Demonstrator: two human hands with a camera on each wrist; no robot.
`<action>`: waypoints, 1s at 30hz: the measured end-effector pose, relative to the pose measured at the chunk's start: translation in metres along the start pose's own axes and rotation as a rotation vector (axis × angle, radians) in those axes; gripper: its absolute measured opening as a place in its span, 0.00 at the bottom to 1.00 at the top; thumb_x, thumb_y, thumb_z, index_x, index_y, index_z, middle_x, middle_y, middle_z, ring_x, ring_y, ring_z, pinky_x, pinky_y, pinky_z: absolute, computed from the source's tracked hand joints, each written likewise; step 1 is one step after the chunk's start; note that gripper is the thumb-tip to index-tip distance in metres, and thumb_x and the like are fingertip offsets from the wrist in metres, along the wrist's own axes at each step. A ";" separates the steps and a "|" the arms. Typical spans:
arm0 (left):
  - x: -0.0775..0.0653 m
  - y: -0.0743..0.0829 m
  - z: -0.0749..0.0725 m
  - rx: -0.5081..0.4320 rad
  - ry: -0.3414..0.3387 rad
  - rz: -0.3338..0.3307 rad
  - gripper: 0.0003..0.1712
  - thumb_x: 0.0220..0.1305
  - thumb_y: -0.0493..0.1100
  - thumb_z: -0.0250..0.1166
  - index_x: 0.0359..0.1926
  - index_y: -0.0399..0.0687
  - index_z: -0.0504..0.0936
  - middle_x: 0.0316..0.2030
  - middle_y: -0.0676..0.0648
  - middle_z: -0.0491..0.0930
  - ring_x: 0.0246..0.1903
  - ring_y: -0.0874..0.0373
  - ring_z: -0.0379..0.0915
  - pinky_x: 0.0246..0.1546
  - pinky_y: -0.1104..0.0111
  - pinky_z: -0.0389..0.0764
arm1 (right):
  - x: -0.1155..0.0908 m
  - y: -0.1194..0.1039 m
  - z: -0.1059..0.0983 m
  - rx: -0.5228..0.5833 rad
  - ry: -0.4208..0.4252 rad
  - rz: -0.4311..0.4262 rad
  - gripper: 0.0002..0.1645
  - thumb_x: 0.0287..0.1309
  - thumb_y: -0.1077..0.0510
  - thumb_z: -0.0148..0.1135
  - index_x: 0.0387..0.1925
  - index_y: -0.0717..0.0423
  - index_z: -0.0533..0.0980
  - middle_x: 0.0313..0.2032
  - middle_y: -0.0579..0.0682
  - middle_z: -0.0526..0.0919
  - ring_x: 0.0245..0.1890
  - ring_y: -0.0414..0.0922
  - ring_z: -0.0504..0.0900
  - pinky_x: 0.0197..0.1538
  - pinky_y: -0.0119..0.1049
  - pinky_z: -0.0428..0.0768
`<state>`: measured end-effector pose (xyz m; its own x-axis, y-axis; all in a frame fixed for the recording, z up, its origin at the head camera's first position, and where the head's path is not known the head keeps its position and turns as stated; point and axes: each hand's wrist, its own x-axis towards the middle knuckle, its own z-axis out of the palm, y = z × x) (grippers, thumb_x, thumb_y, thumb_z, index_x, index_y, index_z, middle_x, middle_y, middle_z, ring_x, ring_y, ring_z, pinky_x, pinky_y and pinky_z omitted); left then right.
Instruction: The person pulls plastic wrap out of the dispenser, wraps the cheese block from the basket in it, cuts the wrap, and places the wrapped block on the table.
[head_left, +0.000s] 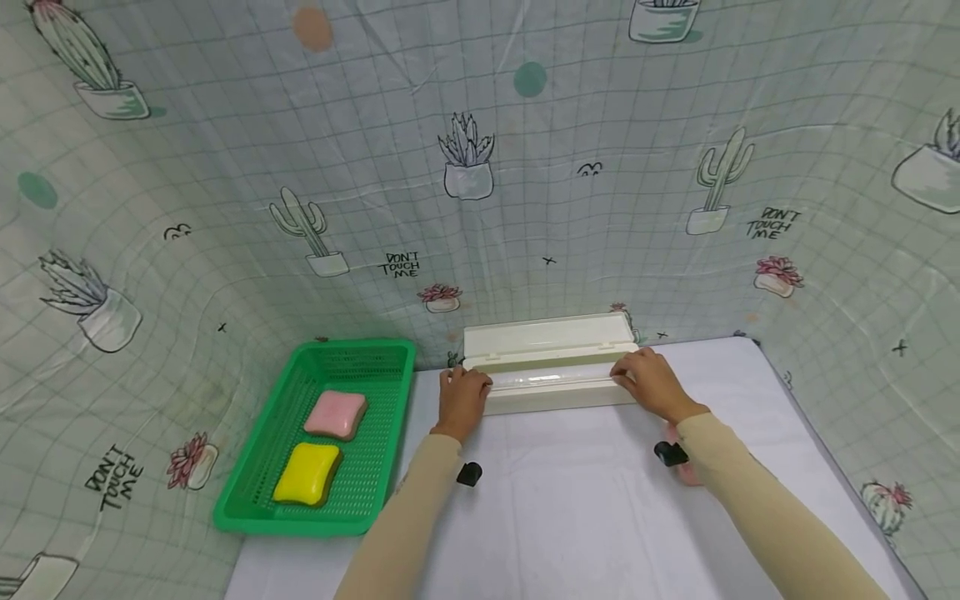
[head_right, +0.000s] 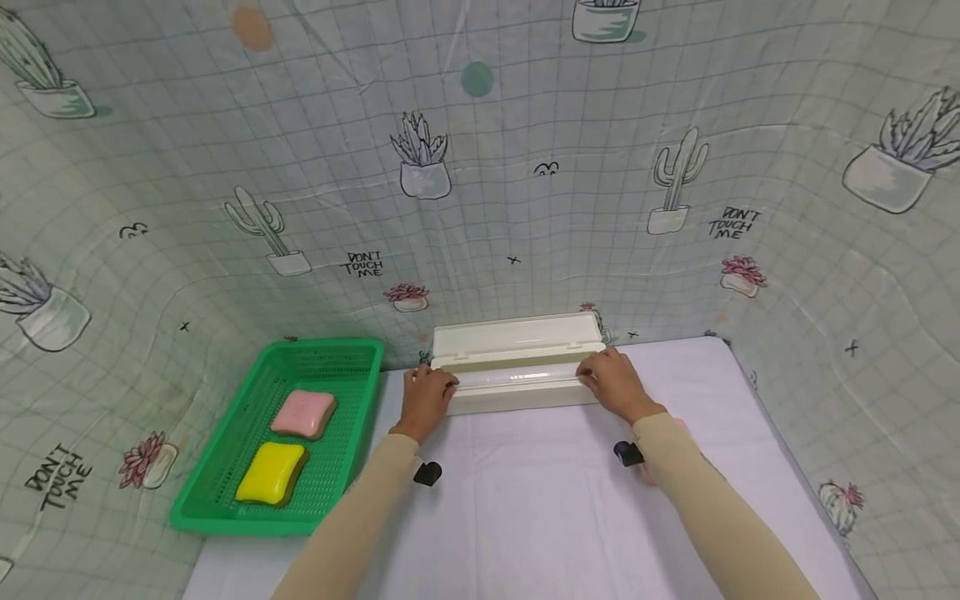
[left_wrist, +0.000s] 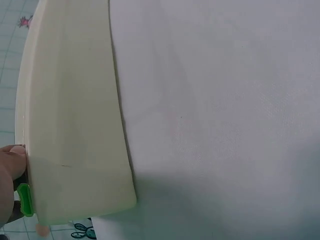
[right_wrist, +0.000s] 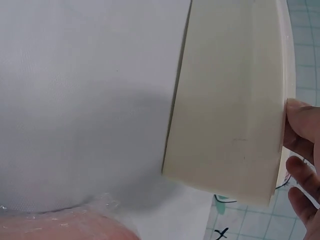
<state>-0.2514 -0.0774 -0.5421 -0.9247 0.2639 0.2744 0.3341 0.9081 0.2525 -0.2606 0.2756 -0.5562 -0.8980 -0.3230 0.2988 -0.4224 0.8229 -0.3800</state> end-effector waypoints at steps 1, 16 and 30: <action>0.000 0.000 -0.001 0.000 -0.001 0.000 0.06 0.71 0.39 0.70 0.45 0.49 0.92 0.42 0.48 0.90 0.48 0.49 0.76 0.61 0.49 0.68 | 0.000 0.000 0.000 0.003 0.001 0.002 0.04 0.62 0.68 0.72 0.38 0.60 0.88 0.37 0.54 0.90 0.46 0.59 0.80 0.51 0.60 0.75; 0.010 -0.003 -0.002 -0.016 -0.028 -0.019 0.08 0.69 0.35 0.71 0.47 0.48 0.92 0.44 0.47 0.91 0.49 0.47 0.77 0.61 0.48 0.68 | 0.005 -0.002 0.006 -0.048 0.033 0.007 0.06 0.64 0.72 0.68 0.39 0.63 0.86 0.40 0.59 0.89 0.45 0.59 0.82 0.51 0.57 0.78; 0.015 -0.003 0.004 0.012 -0.009 -0.043 0.08 0.71 0.38 0.71 0.48 0.48 0.91 0.44 0.45 0.89 0.51 0.45 0.76 0.62 0.47 0.67 | 0.005 -0.005 0.005 -0.051 0.101 0.047 0.08 0.62 0.73 0.70 0.41 0.64 0.87 0.40 0.59 0.89 0.44 0.59 0.81 0.48 0.56 0.79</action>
<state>-0.2667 -0.0746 -0.5430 -0.9397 0.2280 0.2549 0.2924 0.9223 0.2528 -0.2640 0.2673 -0.5572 -0.8984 -0.2373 0.3696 -0.3714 0.8596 -0.3509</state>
